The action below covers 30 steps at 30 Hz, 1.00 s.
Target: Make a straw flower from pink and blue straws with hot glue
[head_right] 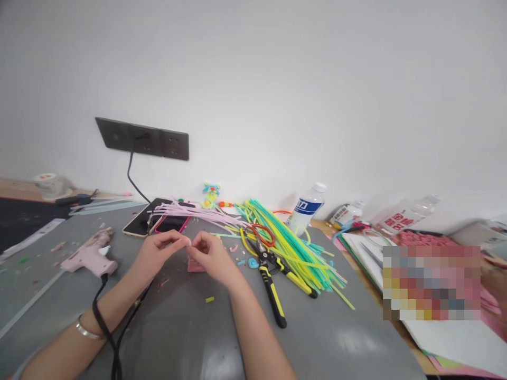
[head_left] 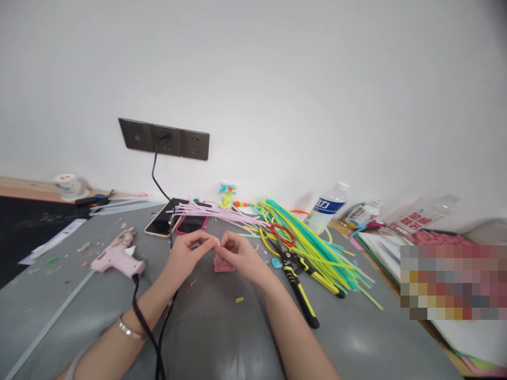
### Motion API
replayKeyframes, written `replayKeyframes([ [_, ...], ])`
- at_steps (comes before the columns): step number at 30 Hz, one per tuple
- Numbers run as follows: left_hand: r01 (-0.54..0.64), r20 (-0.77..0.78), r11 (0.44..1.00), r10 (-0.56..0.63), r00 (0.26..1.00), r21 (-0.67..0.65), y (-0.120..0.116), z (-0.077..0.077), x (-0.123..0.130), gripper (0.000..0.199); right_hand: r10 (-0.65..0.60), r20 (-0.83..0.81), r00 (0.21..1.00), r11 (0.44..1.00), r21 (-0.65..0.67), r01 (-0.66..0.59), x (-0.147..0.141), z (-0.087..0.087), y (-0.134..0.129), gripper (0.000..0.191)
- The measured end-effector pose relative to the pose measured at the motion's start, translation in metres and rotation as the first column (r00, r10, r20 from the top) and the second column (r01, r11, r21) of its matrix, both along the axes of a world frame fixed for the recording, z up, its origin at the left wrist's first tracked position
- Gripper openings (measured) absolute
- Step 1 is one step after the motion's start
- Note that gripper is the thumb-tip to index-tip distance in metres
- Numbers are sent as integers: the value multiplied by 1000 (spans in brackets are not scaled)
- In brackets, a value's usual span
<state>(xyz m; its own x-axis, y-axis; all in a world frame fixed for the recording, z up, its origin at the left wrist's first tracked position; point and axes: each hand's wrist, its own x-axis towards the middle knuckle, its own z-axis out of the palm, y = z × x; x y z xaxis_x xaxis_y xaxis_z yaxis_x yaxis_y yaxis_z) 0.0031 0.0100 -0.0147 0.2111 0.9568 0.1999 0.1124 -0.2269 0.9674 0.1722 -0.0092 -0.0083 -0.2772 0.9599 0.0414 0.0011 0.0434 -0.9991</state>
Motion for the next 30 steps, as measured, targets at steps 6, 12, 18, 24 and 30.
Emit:
replayKeyframes([
  [6, 33, 106, 999, -30, 994, -30, -2, 3, 3, 19, 22, -87, 996, 988, -152, -35, -6, 5, -6, 49],
  [12, 71, 282, 981, -18, 959, -180, -5, 5, 7, 24, 10, -167, 986, 999, -45, -18, -14, -2, -2, 47],
  [18, 107, 365, 952, 6, 931, -288, -2, 4, 7, 32, -174, -85, 981, 977, 109, 183, -10, -2, 4, 36],
  [24, 111, 261, 946, -29, 965, -304, 1, 1, 5, 37, -218, 9, 976, 970, 112, 216, 9, 4, 7, 29],
  [30, 64, 38, 947, -54, 998, -315, -2, 7, 5, 37, -243, 175, 954, 955, 216, 204, 14, 5, 5, 17],
])
